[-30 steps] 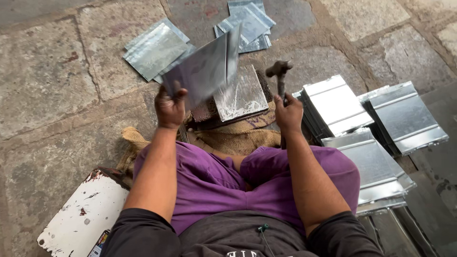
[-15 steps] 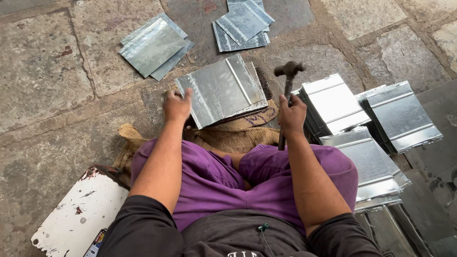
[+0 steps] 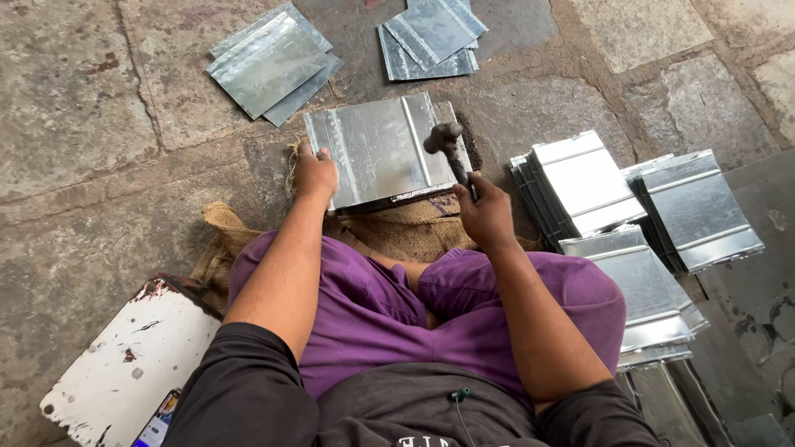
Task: The person sits cross-legged on a stone floor and repeatedly hammers a rectangular metal sheet placed on a burlap sack. They use a hammer to strike the sheet's surface and edges, occasionally repositioning the sheet with their left hand. Finished sheets are stacked to the right.
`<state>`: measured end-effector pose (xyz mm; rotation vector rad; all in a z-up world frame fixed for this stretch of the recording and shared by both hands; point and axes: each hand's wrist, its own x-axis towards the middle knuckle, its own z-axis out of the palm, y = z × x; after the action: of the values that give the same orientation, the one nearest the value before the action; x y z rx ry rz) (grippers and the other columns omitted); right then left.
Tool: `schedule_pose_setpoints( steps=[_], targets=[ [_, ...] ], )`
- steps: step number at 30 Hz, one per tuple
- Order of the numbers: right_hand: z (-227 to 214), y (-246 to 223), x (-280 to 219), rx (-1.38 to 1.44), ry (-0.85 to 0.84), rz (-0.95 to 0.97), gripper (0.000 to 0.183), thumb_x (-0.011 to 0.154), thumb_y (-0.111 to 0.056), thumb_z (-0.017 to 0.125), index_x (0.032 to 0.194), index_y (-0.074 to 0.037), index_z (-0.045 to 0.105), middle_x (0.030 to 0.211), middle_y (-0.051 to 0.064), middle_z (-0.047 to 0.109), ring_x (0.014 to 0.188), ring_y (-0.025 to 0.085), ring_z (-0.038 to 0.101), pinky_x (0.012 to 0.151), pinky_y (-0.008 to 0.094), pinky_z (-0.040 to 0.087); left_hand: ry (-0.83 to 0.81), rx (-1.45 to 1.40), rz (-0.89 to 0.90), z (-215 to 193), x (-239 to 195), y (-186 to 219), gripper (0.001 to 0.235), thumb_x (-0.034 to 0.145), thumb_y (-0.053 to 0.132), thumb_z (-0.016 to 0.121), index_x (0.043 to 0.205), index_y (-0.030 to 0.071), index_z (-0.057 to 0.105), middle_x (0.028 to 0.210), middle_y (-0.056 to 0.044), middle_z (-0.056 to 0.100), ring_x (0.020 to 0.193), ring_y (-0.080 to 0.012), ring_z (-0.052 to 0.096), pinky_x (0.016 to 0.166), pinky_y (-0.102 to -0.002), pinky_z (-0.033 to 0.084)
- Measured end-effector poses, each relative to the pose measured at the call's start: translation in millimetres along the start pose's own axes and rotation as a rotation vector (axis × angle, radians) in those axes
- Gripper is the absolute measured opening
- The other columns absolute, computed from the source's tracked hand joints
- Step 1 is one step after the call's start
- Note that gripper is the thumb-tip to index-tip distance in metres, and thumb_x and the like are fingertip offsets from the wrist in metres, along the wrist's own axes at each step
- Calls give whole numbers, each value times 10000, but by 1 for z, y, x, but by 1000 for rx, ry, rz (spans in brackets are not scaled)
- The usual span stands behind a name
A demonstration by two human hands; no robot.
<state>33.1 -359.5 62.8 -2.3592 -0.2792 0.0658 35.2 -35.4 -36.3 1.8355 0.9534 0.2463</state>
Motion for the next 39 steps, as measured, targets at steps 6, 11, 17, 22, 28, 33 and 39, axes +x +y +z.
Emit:
schedule_pose_setpoints(
  steps=[6,11,17,22,28,33,39],
  targets=[
    [-76,-42,-18,624,157,-372,374,1080,-119,565,1453,-92,577,863,-11,613,674,43,497,563,231,414,-162,256,91,-25,-26,38,1027,840,585,772,1532,-28,327,1348,-306,604,1168,-411,669,986,-466,563],
    [-178,-42,-4,864,647,-793,306,1077,-326,462,1230,-72,537,897,77,616,677,95,570,557,255,467,-199,297,144,-24,-22,36,1050,812,571,815,1529,-24,331,1476,-298,491,1365,-426,504,1113,-475,436],
    [-76,25,34,703,652,-670,315,1087,-365,466,1098,-72,583,837,89,615,644,132,592,538,295,478,-214,295,112,-24,-22,35,1043,806,567,805,1541,-6,338,1480,-283,506,1373,-410,521,1135,-449,438],
    [21,25,52,-29,180,-75,178,1107,-223,576,1101,-94,699,702,22,610,586,142,556,512,338,444,-170,292,144,-23,-26,36,1034,830,557,813,1537,-25,332,1467,-303,506,1376,-419,511,1140,-449,433],
    [-73,-25,56,710,428,-462,190,1172,-235,509,1183,-73,609,732,-6,544,584,61,470,502,219,383,-209,281,103,-28,-33,42,1015,835,563,775,1546,-2,321,1502,-277,470,1381,-419,490,1133,-469,418],
    [-73,-25,44,734,636,-594,206,1169,-283,498,1203,-101,590,724,16,558,555,100,472,487,244,381,-208,288,105,-29,-32,47,1005,848,564,768,1548,1,318,1518,-267,458,1395,-415,469,1135,-481,403],
    [15,3,44,64,234,-131,247,1120,-294,508,1224,-125,655,686,13,579,553,148,510,484,312,432,-192,289,93,-26,-35,44,1024,831,571,784,1548,-1,329,1491,-288,479,1376,-421,497,1130,-475,424]
  ],
)
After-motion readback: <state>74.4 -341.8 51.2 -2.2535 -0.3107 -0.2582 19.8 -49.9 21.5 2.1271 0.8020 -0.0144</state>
